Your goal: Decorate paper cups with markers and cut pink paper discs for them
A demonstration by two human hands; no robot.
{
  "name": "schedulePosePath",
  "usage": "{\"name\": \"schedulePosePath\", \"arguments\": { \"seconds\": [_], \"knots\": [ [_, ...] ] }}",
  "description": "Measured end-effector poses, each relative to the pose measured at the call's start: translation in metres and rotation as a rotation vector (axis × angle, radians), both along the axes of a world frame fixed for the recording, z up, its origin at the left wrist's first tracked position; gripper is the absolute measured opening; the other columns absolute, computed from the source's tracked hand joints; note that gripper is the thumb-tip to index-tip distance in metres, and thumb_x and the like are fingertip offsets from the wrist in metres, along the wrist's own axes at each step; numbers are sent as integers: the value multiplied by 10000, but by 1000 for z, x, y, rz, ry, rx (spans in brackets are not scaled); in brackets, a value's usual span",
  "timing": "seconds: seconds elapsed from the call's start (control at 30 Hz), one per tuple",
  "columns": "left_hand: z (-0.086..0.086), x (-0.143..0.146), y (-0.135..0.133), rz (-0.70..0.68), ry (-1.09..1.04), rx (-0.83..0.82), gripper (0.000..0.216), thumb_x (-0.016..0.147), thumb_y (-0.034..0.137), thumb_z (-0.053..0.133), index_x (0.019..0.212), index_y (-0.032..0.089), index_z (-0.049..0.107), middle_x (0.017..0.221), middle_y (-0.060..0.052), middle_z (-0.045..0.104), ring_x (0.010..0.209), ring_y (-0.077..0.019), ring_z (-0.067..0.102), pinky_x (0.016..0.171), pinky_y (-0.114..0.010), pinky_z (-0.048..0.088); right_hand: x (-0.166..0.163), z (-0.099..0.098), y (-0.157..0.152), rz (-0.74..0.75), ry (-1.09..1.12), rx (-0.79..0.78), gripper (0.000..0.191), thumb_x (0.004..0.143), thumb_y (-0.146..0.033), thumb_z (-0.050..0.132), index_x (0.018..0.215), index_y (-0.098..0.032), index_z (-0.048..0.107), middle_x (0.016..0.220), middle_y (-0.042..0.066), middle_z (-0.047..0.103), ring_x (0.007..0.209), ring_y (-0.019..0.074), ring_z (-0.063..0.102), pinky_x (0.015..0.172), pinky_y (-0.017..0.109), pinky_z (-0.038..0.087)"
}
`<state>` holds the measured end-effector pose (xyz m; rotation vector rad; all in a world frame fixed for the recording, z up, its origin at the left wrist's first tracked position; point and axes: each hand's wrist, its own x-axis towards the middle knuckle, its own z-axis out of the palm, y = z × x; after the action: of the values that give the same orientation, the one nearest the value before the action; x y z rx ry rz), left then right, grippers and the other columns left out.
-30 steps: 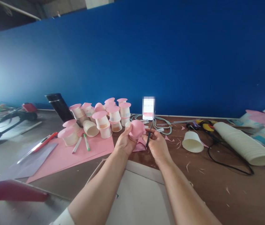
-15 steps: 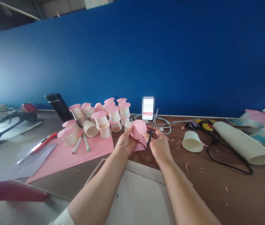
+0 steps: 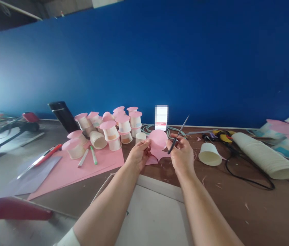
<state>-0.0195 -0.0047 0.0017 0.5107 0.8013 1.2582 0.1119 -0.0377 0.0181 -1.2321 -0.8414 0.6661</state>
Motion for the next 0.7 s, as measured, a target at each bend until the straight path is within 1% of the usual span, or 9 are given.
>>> {"name": "schedulePosePath", "arguments": {
  "seconds": [0.07, 0.17, 0.23, 0.3, 0.43, 0.53, 0.63, 0.7],
  "knots": [
    [2, -2, -3, -32, 34, 18, 323, 608, 270, 841, 764, 147, 585, 596, 44, 499, 527, -27, 440, 496, -142, 326, 2, 1, 0, -17, -3, -10, 501, 576, -371, 804, 1015, -161, 687, 765, 25, 677, 625, 127, 566, 528, 232, 432],
    [6, -2, -8, -162, 73, 37, 393, 545, 296, 875, 774, 150, 591, 610, 47, 489, 532, -30, 424, 487, -155, 311, 4, 2, 0, -39, -8, -22, 487, 583, -384, 806, 1005, -167, 697, 743, 19, 669, 611, 121, 551, 504, 223, 407],
    [7, -1, -10, -243, 93, 42, 408, 527, 296, 882, 777, 147, 596, 622, 39, 497, 529, -33, 412, 470, -167, 293, 3, 1, 0, -22, -16, -20, 485, 586, -394, 807, 1002, -167, 701, 726, 14, 663, 613, 122, 554, 518, 227, 416],
    [7, 0, -12, -278, 113, 35, 406, 521, 277, 882, 781, 139, 603, 639, 28, 511, 527, -34, 403, 459, -174, 280, 3, 1, -1, 5, -28, -17, 486, 586, -397, 810, 1000, -167, 703, 715, 12, 661, 617, 125, 563, 541, 234, 431],
    [4, 1, -11, -258, 108, 28, 405, 525, 261, 884, 795, 136, 610, 661, 25, 523, 533, -24, 402, 456, -160, 275, 2, 1, 0, 2, -39, -35, 467, 594, -397, 809, 994, -177, 711, 679, 1, 649, 593, 128, 575, 546, 243, 441],
    [3, 1, -9, -222, 76, 19, 390, 533, 265, 883, 777, 141, 605, 656, 29, 526, 535, -23, 412, 453, -152, 284, 2, -1, 2, -13, 36, -15, 459, 594, -374, 812, 996, -181, 704, 668, -3, 648, 607, 127, 590, 552, 233, 449],
    [4, 0, -8, -170, 22, -12, 363, 545, 241, 874, 780, 137, 617, 679, 23, 556, 530, -19, 417, 441, -149, 291, 4, -4, 5, -27, 104, 4, 460, 604, -373, 808, 1008, -188, 688, 673, -1, 657, 638, 132, 610, 542, 217, 440],
    [6, 0, -7, -145, -22, -32, 341, 563, 216, 860, 798, 136, 626, 711, 16, 582, 523, -13, 420, 435, -143, 296, 5, -6, 6, 2, 107, -19, 459, 608, -389, 805, 1005, -195, 682, 676, -1, 659, 641, 138, 617, 530, 217, 430]
  ]
}}
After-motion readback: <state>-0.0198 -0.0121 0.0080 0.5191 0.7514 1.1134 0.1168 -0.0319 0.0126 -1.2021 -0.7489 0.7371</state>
